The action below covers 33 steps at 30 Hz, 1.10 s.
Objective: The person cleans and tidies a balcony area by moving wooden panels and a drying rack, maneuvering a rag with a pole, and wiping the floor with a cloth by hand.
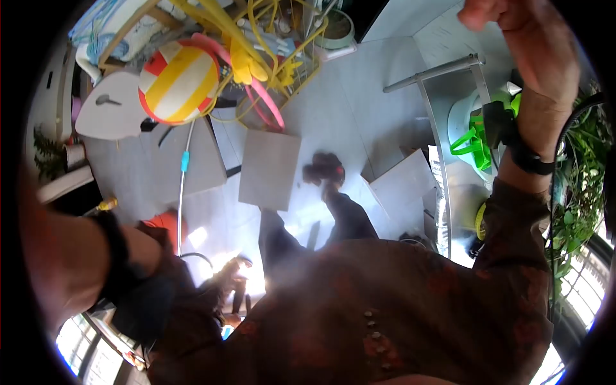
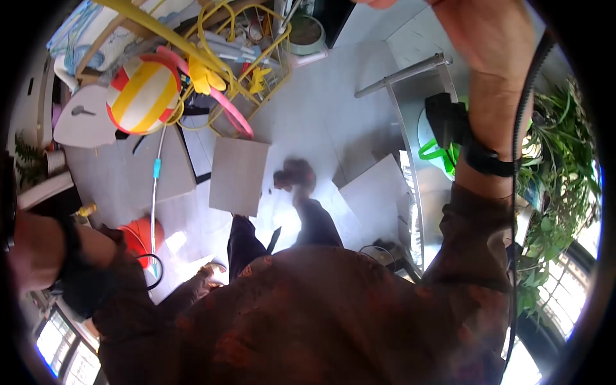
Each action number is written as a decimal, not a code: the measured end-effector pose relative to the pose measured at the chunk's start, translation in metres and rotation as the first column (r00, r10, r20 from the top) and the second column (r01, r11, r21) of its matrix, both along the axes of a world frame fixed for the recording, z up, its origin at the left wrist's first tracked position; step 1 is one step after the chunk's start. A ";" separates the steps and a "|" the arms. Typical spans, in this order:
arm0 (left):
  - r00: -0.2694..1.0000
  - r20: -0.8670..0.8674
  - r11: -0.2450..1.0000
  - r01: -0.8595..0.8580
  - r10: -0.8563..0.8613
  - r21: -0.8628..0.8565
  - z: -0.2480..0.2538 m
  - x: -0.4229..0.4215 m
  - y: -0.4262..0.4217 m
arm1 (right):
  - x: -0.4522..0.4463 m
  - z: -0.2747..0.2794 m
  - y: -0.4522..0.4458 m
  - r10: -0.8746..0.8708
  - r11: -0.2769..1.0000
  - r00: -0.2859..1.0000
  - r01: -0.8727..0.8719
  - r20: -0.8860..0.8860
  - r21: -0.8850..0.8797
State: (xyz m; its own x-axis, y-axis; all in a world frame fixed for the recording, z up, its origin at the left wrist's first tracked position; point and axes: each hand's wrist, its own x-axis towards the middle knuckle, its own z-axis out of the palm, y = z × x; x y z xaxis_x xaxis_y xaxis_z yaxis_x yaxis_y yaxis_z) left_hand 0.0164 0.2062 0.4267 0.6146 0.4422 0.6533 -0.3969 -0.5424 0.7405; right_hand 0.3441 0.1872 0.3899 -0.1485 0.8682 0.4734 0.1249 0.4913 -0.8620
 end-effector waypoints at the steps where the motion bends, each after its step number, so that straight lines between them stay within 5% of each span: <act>1: 0.999 -0.037 0.999 0.036 -0.035 0.032 0.014 0.001 -0.005 | 0.001 -0.010 0.000 0.018 0.998 1.000 -0.017 0.016 -0.055; 5: 0.987 -0.154 0.994 0.063 -0.049 0.086 0.035 0.003 -0.023 | 0.014 -0.054 -0.006 0.260 0.917 0.962 -0.217 0.088 -0.334; 11: 0.987 -0.162 0.992 0.031 -0.011 0.124 0.038 -0.024 -0.038 | 0.000 -0.065 -0.026 0.203 0.858 0.979 -0.187 -0.018 -0.479; 17: 0.987 -0.148 0.982 -0.038 0.066 0.186 0.041 -0.083 -0.064 | -0.047 -0.041 -0.043 0.069 0.878 0.997 -0.048 0.028 -0.476; 33: 0.880 -0.190 0.883 -0.377 0.436 0.281 0.110 -0.199 -0.184 | -0.138 -0.007 -0.077 0.228 0.912 0.955 -0.140 0.192 -0.386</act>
